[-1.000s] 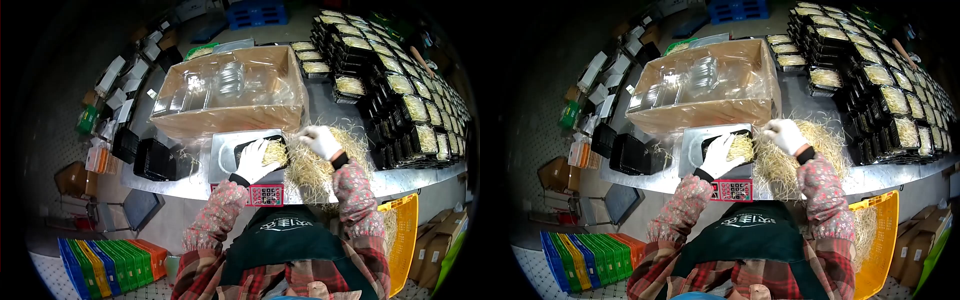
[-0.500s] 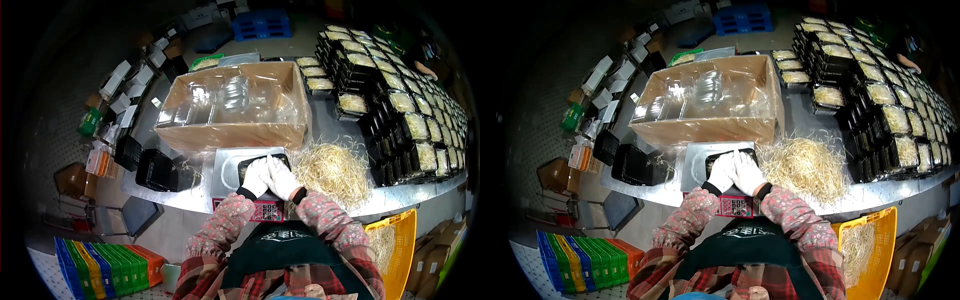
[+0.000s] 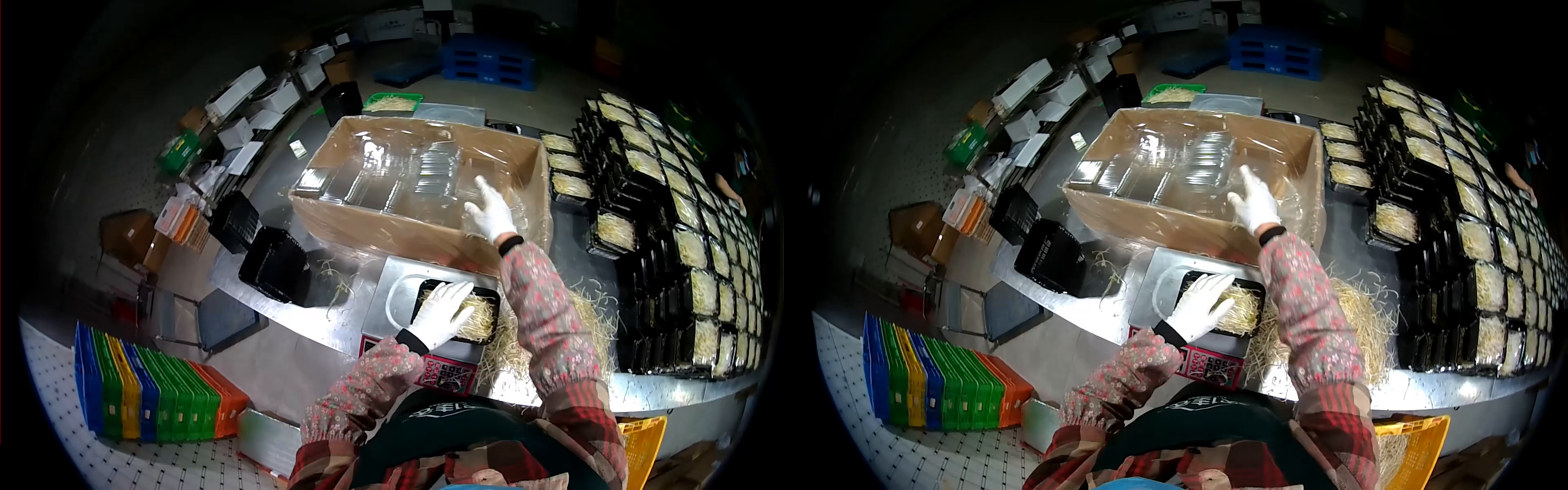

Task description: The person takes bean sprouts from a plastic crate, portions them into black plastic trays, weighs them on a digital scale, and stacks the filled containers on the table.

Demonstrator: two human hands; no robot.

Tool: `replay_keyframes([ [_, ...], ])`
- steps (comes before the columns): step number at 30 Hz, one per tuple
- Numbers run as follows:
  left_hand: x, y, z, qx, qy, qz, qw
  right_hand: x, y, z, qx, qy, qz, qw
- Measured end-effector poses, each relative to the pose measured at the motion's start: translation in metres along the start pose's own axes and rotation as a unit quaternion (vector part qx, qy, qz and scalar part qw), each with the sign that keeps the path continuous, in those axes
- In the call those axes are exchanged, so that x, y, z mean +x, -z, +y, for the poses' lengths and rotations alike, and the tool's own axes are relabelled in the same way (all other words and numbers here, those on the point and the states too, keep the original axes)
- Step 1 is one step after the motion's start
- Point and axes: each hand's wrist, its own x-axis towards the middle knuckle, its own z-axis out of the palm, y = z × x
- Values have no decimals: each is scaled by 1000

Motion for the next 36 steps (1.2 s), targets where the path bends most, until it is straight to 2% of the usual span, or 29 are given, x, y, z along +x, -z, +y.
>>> replay_keyframes([
  [1, -1, 13, 10, -18, 12, 39, 999, 17, -21, 15, -43, -2, 33, 999],
  [2, -4, 19, 11, -51, 33, 66, 996, 30, -30, 16, -79, -68, -32, 994],
  [3, -7, 26, 12, -83, 52, 92, 991, 32, -41, 17, -135, -80, -36, 987],
  [5, -16, 58, 25, -62, 71, 161, 983, 37, -38, 13, -135, -187, -231, 945],
  [6, -25, 58, 14, -159, 108, 192, 962, 40, -50, 33, -136, -109, -201, 964],
  [7, -35, 54, 0, -256, 144, 221, 930, 40, -42, 23, -113, -104, -180, 972],
  [9, -51, 68, -24, -316, 222, 224, 895, 43, -21, 6, -117, -19, -127, 985],
  [11, -55, 94, -25, -506, 242, 252, 788, 38, 21, -24, 24, 60, -30, 997],
  [13, -56, 108, -47, -665, 274, 179, 671, 25, 63, -55, 225, 147, -4, 963],
  [15, -46, 119, -56, -757, 229, 115, 601, -8, 113, -100, 224, 255, -29, 940],
  [17, -32, 128, -53, -820, 211, 80, 527, -39, 132, -115, 147, 402, -34, 903],
  [18, -26, 132, -50, -829, 205, 61, 516, -55, 136, -120, 150, 441, -74, 882],
  [19, -20, 136, -45, -819, 219, 56, 528, -70, 137, -114, 127, 466, -123, 867],
  [21, -18, 130, -44, -751, 238, 78, 610, -100, 149, -109, 129, 378, -214, 891],
  [23, -15, 121, -23, -677, 211, 85, 699, -122, 159, -88, 178, 290, -255, 905],
  [24, -19, 111, -17, -596, 223, 110, 763, -137, 160, -80, 259, 189, -243, 915],
  [25, -25, 102, -3, -553, 175, 114, 807, -157, 155, -72, 337, 86, -227, 910],
  [26, -34, 90, 9, -567, 170, 105, 799, -178, 147, -67, 376, -96, -228, 893],
  [27, -44, 77, 17, -581, 165, 96, 791, -199, 127, -67, 415, -103, -138, 893],
  [29, -57, 49, 15, -530, 187, 66, 824, -229, 93, -36, 358, -124, -122, 917],
  [30, -61, 32, 3, -495, 221, 57, 838, -237, 80, -24, 339, -131, -116, 924],
  [31, -55, 26, 0, -425, 295, 51, 854, -236, 74, -20, 233, -105, -100, 962],
  [32, -49, 17, -14, -256, 215, 110, 936, -235, 67, -14, 123, -77, -83, 986],
  [33, -42, 9, -29, -74, 126, 166, 975, -229, 47, 2, 51, 47, 22, 997],
  [34, -28, 10, -31, -2, 102, 226, 969, -221, 42, 3, -8, 44, 27, 999],
  [35, -20, 15, -30, 51, 174, 185, 966, -212, 39, 1, -68, 40, 33, 996],
  [36, -17, 8, -46, 66, 167, 198, 964, -203, 37, -1, -145, -3, -41, 989],
])
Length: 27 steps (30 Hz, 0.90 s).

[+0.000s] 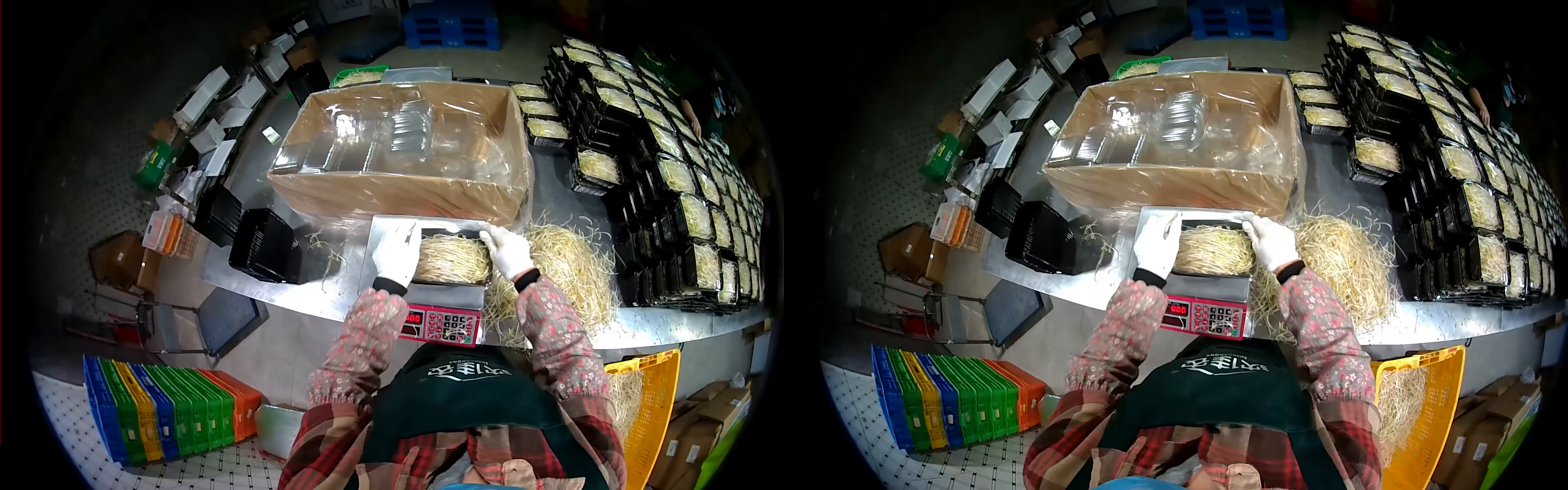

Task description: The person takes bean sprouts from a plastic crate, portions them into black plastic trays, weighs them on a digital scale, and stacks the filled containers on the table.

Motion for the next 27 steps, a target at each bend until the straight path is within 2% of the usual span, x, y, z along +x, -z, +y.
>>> replay_keyframes([
  [1, 5, -3, -5, 11, -7, 15, 1000, 9, -3, -5, -3, 1, -16, 1000],
  [2, 5, 0, -3, 26, 120, -98, 988, 12, -2, -7, 9, -30, -42, 999],
  [3, 3, -7, -13, 26, 119, -96, 988, 15, 0, -9, 21, -61, -68, 996],
  [4, -1, -23, -36, -63, 95, -91, 989, 15, -9, -3, 21, -60, -67, 996],
  [5, -5, -40, -60, -152, 69, -86, 982, 13, -27, 9, 170, -97, -43, 980],
  [6, -7, -59, -82, -240, 96, -117, 959, 12, -41, 19, 315, -131, -19, 940],
  [7, -5, -59, -85, -240, 95, -115, 959, 12, -44, 22, 314, -129, -19, 940],
  [9, -1, -57, -92, -387, 158, -197, 887, 15, -50, 30, 488, -236, -87, 836],
  [10, 6, -22, -56, -458, 338, -236, 788, 15, -50, 30, 517, -249, -85, 815],
  [11, 4, -28, -64, -457, 338, -235, 788, 14, -57, 33, 518, -248, -85, 815],
  [13, 0, -48, -79, -541, 292, -195, 764, 15, -69, 37, 531, -215, -46, 818],
  [14, -3, -58, -81, -593, 284, -147, 739, 15, -69, 36, 532, -220, -38, 816],
  [15, -4, -64, -87, -593, 284, -146, 739, 15, -69, 35, 532, -220, -39, 817],
  [17, -4, -61, -83, -480, 255, -124, 830, 14, -67, 36, 495, -222, -35, 839],
  [18, -11, -56, -81, -462, 248, -120, 843, 13, -66, 36, 495, -200, -24, 845],
  [19, -14, -39, -67, -477, 196, -116, 849, 7, -46, 29, 494, -202, -22, 845],
  [21, -34, -22, -63, -447, 297, -148, 831, -8, 21, 1, 498, -330, -164, 785],
  [22, -44, 2, -43, -442, 365, -177, 800, -21, 14, 13, 474, -304, -218, 797],
  [23, -53, 26, -22, -431, 431, -207, 765, -34, 22, 7, 500, -320, -253, 764],
  [25, -78, 31, -11, -564, 458, -195, 659, -58, 4, 8, 612, -313, -210, 695],
  [26, -87, 23, -14, -625, 455, -157, 615, -66, -4, 7, 655, -312, -189, 662],
  [27, -93, 18, -13, -664, 445, -117, 590, -71, -11, 7, 661, -314, -171, 660],
])
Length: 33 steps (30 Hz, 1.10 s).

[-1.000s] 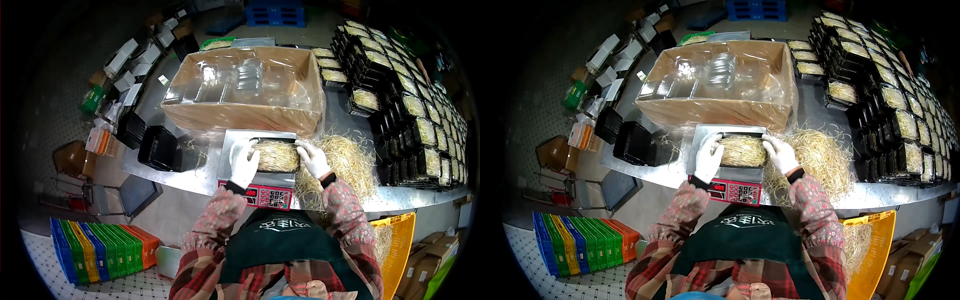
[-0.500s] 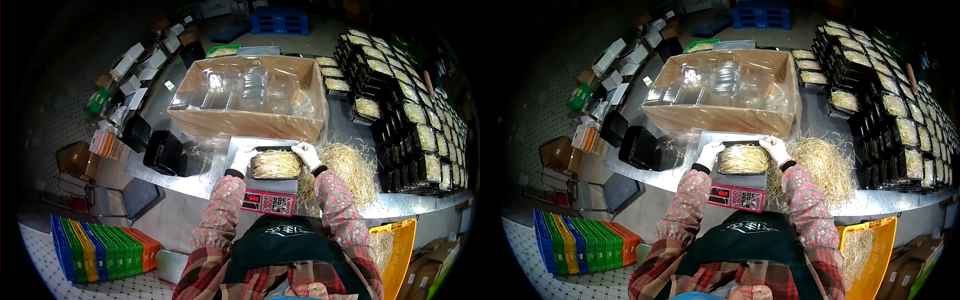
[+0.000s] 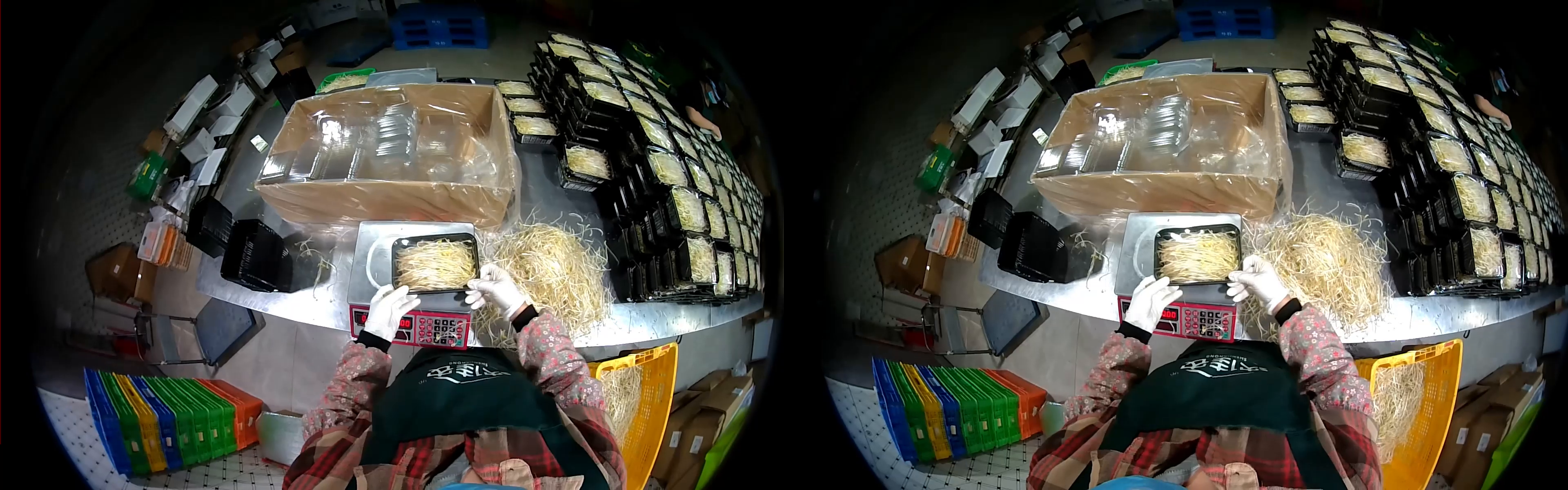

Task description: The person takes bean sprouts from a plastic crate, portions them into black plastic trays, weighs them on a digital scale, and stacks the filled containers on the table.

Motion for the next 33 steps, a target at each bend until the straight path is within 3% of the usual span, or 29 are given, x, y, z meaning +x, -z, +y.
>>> replay_keyframes([
  [6, 10, -36, 2, 24, -120, 7, 992, -21, -13, 4, 60, 94, 49, 993],
  [13, 30, -75, -14, 46, -57, -25, 997, -46, 16, -17, 59, 162, 62, 983],
  [16, 35, -92, -20, 31, -35, -35, 998, -59, 46, -54, -47, 74, 1, 996],
  [18, 39, -114, -17, 108, -88, -84, 987, -70, 78, -89, -287, 225, 25, 931],
  [20, 46, -135, -23, 112, -61, -111, 986, -76, 90, -123, -344, 214, 56, 913],
  [22, 42, -161, -28, 155, -11, -118, 981, -65, 94, -130, -391, 190, -16, 901],
  [24, 54, -170, -46, 176, -32, -109, 978, -47, 113, -129, -312, 200, 16, 929],
  [25, 59, -175, -45, 152, -41, -167, 973, -27, 132, -121, -145, 229, 11, 962],
  [26, 42, -199, -35, 128, -53, -154, 978, -20, 146, -130, -175, 280, 91, 939],
  [28, 41, -192, -31, 158, -85, -147, 973, 7, 177, -149, -22, 317, 234, 919],
  [30, 40, -172, -24, 169, -92, -147, 970, 80, 256, -154, 12, 489, 376, 787],
  [33, 24, -149, -9, 188, -102, -62, 975, 112, 286, -223, 217, 386, 429, 788],
])
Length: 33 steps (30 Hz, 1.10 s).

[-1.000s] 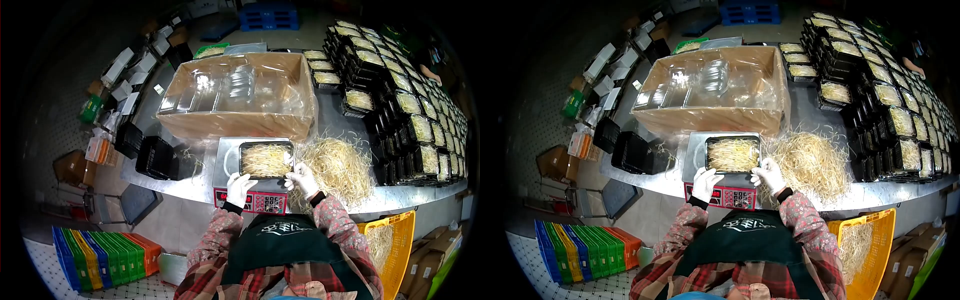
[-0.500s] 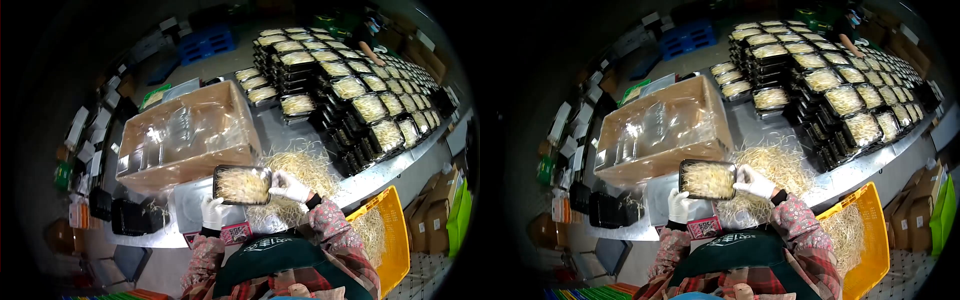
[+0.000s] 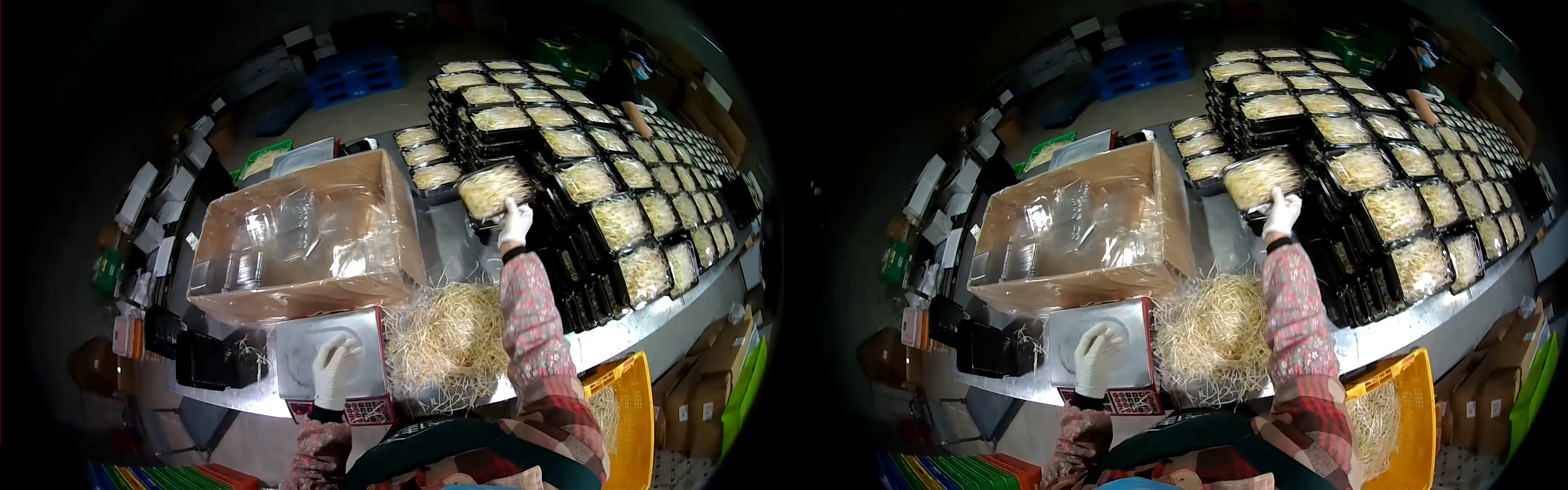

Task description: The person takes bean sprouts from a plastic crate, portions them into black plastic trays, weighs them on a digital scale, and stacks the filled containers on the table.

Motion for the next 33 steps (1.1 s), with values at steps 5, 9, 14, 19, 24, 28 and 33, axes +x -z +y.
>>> replay_keyframes([
  [5, -27, 57, -2, 52, -23, 178, 982, 69, -14, 31, -44, -88, 131, 986],
  [9, -48, 108, -1, 84, -40, 261, 961, 62, -22, 19, -35, -83, 135, 987],
  [14, -63, 180, 28, 249, -141, 334, 898, 32, 30, 12, -33, -152, -89, 984],
  [19, -55, 290, 105, 677, -195, 492, 512, -17, 109, 24, 2, -222, -85, 971],
  [24, -15, 393, 146, 776, 14, 413, 476, -85, 144, 30, -107, -199, -133, 965],
  [28, -1, 469, 140, 780, 70, 262, 564, -188, 112, 1, -115, -224, -213, 944],
  [33, -38, 529, 150, 554, -135, 268, 776, -248, 135, -24, -110, -174, -140, 968],
])
